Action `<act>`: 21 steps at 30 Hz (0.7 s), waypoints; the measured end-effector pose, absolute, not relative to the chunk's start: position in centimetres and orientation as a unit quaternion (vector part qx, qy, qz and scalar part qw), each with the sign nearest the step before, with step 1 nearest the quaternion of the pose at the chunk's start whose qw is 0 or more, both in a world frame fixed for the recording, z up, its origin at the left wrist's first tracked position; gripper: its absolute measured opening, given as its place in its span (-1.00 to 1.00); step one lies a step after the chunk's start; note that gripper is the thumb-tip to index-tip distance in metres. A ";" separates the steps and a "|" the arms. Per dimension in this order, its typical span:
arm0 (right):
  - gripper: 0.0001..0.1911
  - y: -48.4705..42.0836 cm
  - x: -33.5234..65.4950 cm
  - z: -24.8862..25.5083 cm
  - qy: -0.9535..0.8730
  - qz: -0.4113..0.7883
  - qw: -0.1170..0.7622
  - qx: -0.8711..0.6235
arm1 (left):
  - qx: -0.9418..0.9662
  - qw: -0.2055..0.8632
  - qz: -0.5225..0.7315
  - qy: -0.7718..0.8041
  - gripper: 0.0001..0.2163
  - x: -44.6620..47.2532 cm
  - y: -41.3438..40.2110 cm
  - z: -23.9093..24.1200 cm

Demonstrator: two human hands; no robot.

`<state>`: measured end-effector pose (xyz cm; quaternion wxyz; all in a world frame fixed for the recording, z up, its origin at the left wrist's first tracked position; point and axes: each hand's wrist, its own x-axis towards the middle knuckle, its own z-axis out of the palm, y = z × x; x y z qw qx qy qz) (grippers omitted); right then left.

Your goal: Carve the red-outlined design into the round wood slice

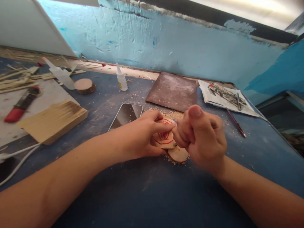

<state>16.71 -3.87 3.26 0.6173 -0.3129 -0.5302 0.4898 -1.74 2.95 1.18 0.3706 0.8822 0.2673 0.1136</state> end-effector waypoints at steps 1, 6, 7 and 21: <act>-0.33 -3.8 16.4 3.1 -0.528 0.491 0.612 -0.324 | 0.882 0.369 0.118 0.267 -0.61 -1.7 2.9 1.1; -0.31 -3.6 16.5 3.2 -0.503 0.506 0.614 -0.339 | 0.878 0.379 0.119 0.267 -0.64 -1.6 3.0 0.9; -0.29 -3.6 16.9 3.4 -0.499 0.511 0.615 -0.333 | 0.877 0.380 0.117 0.269 -0.61 -1.7 3.0 0.8; -0.21 -3.6 17.1 4.6 -0.484 0.505 0.645 -0.309 | 0.879 0.379 0.113 0.267 -0.55 -1.9 3.2 1.0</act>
